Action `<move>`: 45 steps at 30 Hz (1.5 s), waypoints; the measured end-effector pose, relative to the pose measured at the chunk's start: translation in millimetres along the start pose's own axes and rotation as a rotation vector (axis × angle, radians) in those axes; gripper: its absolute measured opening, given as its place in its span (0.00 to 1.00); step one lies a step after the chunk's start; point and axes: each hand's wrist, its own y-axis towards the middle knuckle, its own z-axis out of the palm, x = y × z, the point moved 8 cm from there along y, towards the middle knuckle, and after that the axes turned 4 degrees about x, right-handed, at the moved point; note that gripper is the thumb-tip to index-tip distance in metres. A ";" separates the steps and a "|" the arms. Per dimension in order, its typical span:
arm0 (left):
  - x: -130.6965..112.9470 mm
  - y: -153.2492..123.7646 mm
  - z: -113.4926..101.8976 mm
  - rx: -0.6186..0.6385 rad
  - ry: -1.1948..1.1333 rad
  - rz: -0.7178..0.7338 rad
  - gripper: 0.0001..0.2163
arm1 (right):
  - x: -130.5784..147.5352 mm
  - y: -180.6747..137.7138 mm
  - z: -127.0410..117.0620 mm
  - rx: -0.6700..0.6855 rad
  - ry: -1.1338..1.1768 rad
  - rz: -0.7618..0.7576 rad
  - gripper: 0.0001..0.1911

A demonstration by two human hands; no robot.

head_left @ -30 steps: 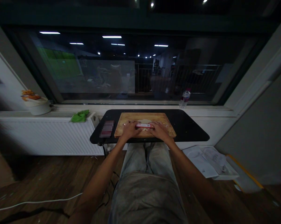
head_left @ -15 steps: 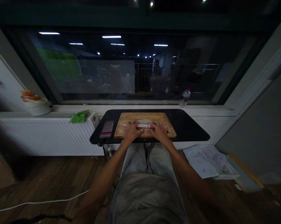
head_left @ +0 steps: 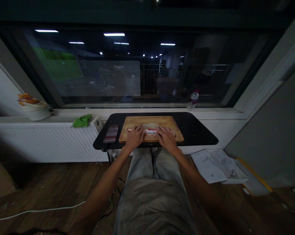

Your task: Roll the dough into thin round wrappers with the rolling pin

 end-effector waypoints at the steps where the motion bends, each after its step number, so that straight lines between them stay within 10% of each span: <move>1: 1.0 -0.4 0.9 0.004 -0.004 0.006 0.23 | 0.3 -1.1 0.3 -0.006 -0.005 0.000 0.27; 23: 5.9 -34.3 -3.2 -0.035 0.007 0.126 0.23 | 10.2 -39.7 -1.8 -0.201 -0.054 -0.148 0.27; 45: 23.9 47.3 0.7 0.152 0.106 0.015 0.28 | -21.8 65.3 5.6 0.234 -0.052 -0.117 0.33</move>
